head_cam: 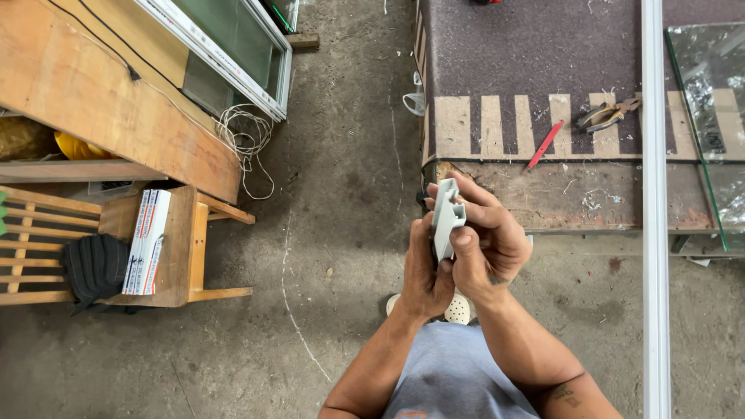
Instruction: The person handles a long white aluminum profile, peeling off protective film and scraping the surface with a red utility knife. They then insert a thin metal strip into the profile's groove and place the profile against a larger window frame structure.
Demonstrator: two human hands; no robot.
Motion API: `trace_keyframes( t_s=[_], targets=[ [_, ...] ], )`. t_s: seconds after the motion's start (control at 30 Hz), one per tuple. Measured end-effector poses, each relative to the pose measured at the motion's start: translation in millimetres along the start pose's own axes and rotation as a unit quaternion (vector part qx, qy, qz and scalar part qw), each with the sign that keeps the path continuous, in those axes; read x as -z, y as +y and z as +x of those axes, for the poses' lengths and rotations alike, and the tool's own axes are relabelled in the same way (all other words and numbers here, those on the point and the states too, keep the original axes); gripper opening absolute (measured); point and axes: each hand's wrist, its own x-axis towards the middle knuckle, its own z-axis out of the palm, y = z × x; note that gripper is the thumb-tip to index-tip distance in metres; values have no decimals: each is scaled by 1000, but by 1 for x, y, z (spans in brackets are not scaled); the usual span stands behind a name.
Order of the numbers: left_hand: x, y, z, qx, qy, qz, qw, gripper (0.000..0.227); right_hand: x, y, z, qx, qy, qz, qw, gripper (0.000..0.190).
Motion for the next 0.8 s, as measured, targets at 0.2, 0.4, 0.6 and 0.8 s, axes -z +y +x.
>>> trace_keyframes(
  t_s=[0.2,0.4,0.6,0.8],
  targets=[
    [-6,-9,5,-3,9,-41,999,65,6,-1,6,-6,-24,-54,998,34],
    [-10,-22,12,10,-17,-47,999,50,15,9,17,-3,-2,-4,1000,25],
    [-11,-16,29,28,-57,-78,995,51,19,5,33,7,-19,31,999,29],
    [-7,11,51,-15,-99,-102,990,68,38,1,58,-61,-124,140,980,58]
  ],
)
